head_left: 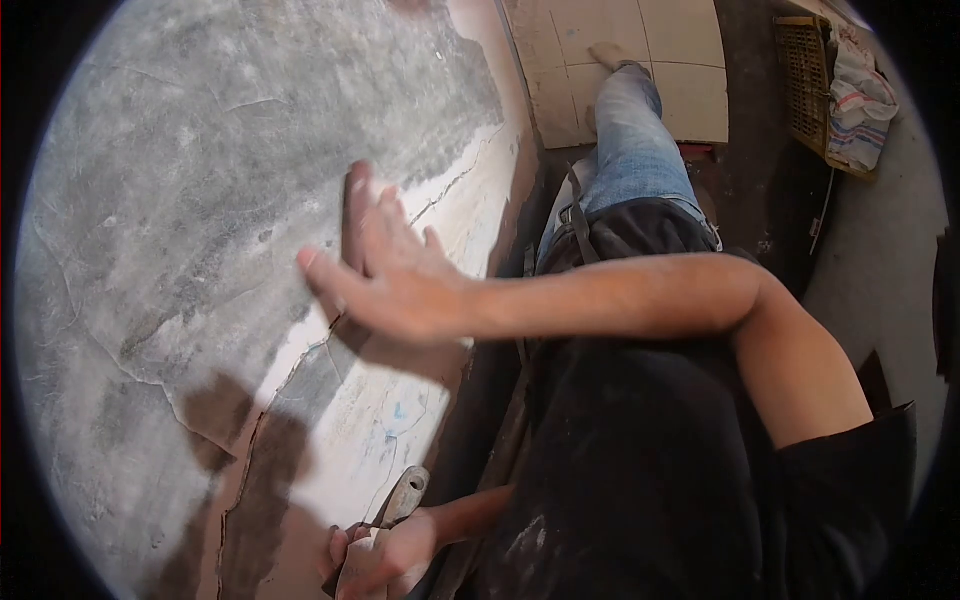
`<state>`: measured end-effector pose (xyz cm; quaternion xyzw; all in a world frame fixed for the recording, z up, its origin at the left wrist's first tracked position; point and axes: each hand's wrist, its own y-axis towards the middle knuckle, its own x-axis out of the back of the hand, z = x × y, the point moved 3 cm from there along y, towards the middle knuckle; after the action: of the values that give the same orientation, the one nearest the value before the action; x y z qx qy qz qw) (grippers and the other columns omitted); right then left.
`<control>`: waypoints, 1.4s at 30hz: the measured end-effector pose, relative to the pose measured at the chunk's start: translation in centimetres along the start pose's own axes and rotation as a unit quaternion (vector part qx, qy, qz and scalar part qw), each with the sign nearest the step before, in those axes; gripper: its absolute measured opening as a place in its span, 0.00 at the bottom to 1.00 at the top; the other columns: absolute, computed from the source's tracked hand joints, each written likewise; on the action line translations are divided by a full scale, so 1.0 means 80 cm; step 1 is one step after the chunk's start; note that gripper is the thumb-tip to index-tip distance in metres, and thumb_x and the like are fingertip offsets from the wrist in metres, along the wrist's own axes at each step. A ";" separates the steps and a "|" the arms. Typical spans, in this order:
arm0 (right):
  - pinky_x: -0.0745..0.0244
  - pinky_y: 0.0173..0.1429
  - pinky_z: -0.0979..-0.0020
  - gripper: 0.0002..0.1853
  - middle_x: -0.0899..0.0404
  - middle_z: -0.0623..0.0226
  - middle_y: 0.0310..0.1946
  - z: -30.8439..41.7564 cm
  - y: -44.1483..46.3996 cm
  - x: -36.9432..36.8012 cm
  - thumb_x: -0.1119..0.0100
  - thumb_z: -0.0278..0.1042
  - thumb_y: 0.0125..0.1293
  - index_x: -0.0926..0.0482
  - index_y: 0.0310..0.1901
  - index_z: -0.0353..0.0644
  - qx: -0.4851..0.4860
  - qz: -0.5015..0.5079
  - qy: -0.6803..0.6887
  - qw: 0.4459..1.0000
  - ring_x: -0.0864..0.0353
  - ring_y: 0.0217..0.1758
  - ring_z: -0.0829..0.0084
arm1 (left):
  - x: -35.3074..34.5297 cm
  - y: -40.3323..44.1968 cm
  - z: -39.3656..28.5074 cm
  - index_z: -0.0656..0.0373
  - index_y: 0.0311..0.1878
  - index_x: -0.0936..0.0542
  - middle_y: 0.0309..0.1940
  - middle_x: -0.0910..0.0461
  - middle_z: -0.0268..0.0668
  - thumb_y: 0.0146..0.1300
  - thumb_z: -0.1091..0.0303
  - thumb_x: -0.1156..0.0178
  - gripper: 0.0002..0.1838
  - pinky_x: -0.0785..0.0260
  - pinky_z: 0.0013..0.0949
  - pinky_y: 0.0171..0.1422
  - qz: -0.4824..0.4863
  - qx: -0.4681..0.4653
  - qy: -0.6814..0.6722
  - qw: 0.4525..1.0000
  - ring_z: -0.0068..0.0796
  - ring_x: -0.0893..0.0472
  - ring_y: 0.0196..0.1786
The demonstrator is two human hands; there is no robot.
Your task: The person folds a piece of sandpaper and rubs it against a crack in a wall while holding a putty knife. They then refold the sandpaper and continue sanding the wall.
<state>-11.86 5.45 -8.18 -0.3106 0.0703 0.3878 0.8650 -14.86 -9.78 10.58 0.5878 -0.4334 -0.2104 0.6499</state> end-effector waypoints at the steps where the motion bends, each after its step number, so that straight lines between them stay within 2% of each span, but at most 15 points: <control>1: 0.57 0.74 0.38 0.58 0.58 0.21 0.69 0.000 -0.003 -0.003 0.68 0.75 0.65 0.71 0.71 0.21 -0.003 -0.035 -0.016 0.999 0.62 0.76 0.31 | 0.000 0.000 -0.001 0.64 0.27 0.23 0.22 0.21 0.38 0.78 0.53 0.66 0.31 0.32 0.23 0.24 0.001 -0.002 -0.002 1.000 0.23 0.28 0.21; 5: 0.59 0.75 0.39 0.58 0.61 0.24 0.70 0.019 -0.035 -0.018 0.71 0.76 0.66 0.66 0.69 0.16 0.061 -0.012 -0.030 0.998 0.63 0.76 0.33 | -0.005 -0.001 0.002 0.64 0.27 0.23 0.22 0.21 0.38 0.78 0.53 0.66 0.31 0.32 0.23 0.24 0.010 -0.001 -0.007 1.000 0.23 0.28 0.21; 8: 0.65 0.75 0.38 0.57 0.66 0.21 0.70 -0.009 -0.001 0.008 0.68 0.72 0.67 0.81 0.70 0.26 -0.020 0.010 0.015 1.000 0.69 0.77 0.34 | -0.004 0.000 0.002 0.64 0.26 0.23 0.22 0.21 0.38 0.78 0.53 0.66 0.31 0.33 0.23 0.24 0.000 -0.001 0.002 1.000 0.23 0.28 0.21; 12: 0.69 0.76 0.40 0.58 0.64 0.15 0.68 0.013 -0.032 -0.008 0.68 0.72 0.66 0.82 0.68 0.23 0.029 0.062 -0.032 0.997 0.70 0.76 0.30 | -0.006 0.000 0.002 0.64 0.26 0.24 0.22 0.21 0.38 0.78 0.53 0.66 0.31 0.33 0.23 0.23 -0.001 0.009 0.004 1.000 0.23 0.28 0.21; 14: 0.69 0.76 0.40 0.59 0.66 0.12 0.66 -0.002 -0.008 -0.007 0.68 0.74 0.65 0.82 0.68 0.24 0.009 0.045 -0.013 0.999 0.69 0.75 0.28 | -0.003 0.001 0.004 0.63 0.26 0.24 0.22 0.21 0.39 0.78 0.53 0.66 0.31 0.33 0.23 0.23 -0.009 0.020 -0.002 1.000 0.23 0.28 0.21; 16: 0.68 0.76 0.41 0.59 0.66 0.12 0.66 -0.011 0.004 -0.002 0.69 0.75 0.65 0.82 0.68 0.24 -0.041 0.028 -0.043 0.998 0.69 0.75 0.27 | -0.003 0.003 0.003 0.63 0.25 0.24 0.22 0.20 0.39 0.78 0.54 0.66 0.31 0.33 0.24 0.22 0.009 -0.026 -0.003 1.000 0.23 0.28 0.20; 17: 0.68 0.77 0.42 0.59 0.66 0.11 0.66 -0.010 0.001 -0.003 0.70 0.75 0.65 0.82 0.69 0.24 -0.026 0.016 -0.051 0.998 0.69 0.75 0.27 | -0.003 0.003 0.002 0.63 0.25 0.25 0.22 0.20 0.39 0.78 0.54 0.66 0.31 0.33 0.24 0.22 0.020 -0.048 -0.005 0.999 0.23 0.28 0.20; 20: 0.69 0.77 0.43 0.59 0.66 0.11 0.66 0.010 -0.032 -0.016 0.70 0.75 0.65 0.82 0.69 0.25 0.064 0.050 -0.030 0.996 0.69 0.75 0.28 | -0.002 0.004 0.004 0.63 0.26 0.25 0.22 0.21 0.40 0.78 0.53 0.67 0.31 0.33 0.24 0.22 0.001 0.004 0.027 1.000 0.23 0.28 0.20; 25: 0.69 0.77 0.42 0.59 0.65 0.13 0.67 -0.022 0.010 -0.004 0.73 0.76 0.65 0.79 0.69 0.23 -0.014 0.008 -0.072 0.997 0.69 0.76 0.29 | -0.004 0.000 -0.007 0.63 0.25 0.25 0.21 0.21 0.38 0.79 0.54 0.68 0.31 0.32 0.24 0.23 0.014 -0.039 0.006 0.999 0.23 0.28 0.21; 28: 0.71 0.77 0.42 0.60 0.64 0.13 0.67 0.013 -0.031 -0.011 0.73 0.78 0.64 0.80 0.69 0.23 0.057 0.061 -0.045 0.995 0.68 0.76 0.29 | -0.009 -0.002 -0.008 0.64 0.25 0.25 0.21 0.21 0.38 0.79 0.54 0.67 0.31 0.31 0.24 0.24 0.009 -0.026 0.010 1.000 0.23 0.27 0.22; 29: 0.71 0.77 0.42 0.60 0.64 0.13 0.66 0.012 -0.034 -0.017 0.74 0.78 0.64 0.79 0.69 0.24 0.070 0.046 -0.064 0.994 0.68 0.76 0.29 | -0.006 0.000 -0.007 0.64 0.26 0.25 0.21 0.21 0.38 0.79 0.55 0.67 0.31 0.31 0.25 0.24 0.011 -0.021 0.020 1.000 0.23 0.27 0.22; 32: 0.64 0.77 0.42 0.64 0.64 0.16 0.68 0.014 -0.022 -0.006 0.74 0.83 0.60 0.79 0.69 0.22 0.033 0.092 -0.021 0.995 0.69 0.76 0.31 | 0.000 0.003 0.003 0.65 0.27 0.24 0.22 0.21 0.39 0.79 0.55 0.67 0.30 0.30 0.26 0.26 0.019 -0.027 0.018 0.999 0.24 0.26 0.23; 35: 0.64 0.76 0.40 0.62 0.64 0.15 0.67 0.017 -0.034 -0.014 0.74 0.82 0.61 0.78 0.70 0.24 0.034 0.044 -0.095 0.994 0.69 0.76 0.31 | -0.003 0.003 0.003 0.64 0.27 0.24 0.22 0.22 0.38 0.79 0.56 0.67 0.30 0.29 0.25 0.26 0.003 -0.105 -0.004 0.994 0.24 0.26 0.24; 38: 0.65 0.76 0.40 0.62 0.64 0.15 0.67 0.014 -0.049 -0.027 0.74 0.82 0.61 0.75 0.71 0.24 0.087 0.055 -0.083 0.991 0.68 0.76 0.30 | -0.004 -0.003 -0.006 0.64 0.28 0.25 0.22 0.22 0.38 0.79 0.56 0.67 0.29 0.29 0.25 0.27 -0.006 -0.002 -0.014 1.000 0.24 0.26 0.24; 42: 0.62 0.75 0.39 0.60 0.61 0.14 0.66 -0.019 0.003 -0.005 0.73 0.80 0.62 0.71 0.71 0.23 0.003 -0.014 -0.054 0.998 0.65 0.75 0.29 | -0.004 0.000 -0.010 0.64 0.29 0.25 0.23 0.21 0.38 0.78 0.55 0.66 0.28 0.30 0.26 0.27 0.011 -0.018 -0.028 0.999 0.25 0.26 0.24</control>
<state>-12.13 4.46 -9.37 -0.2881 0.0206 0.3918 0.8735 -14.39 -9.12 10.51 0.5655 -0.4540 -0.2276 0.6498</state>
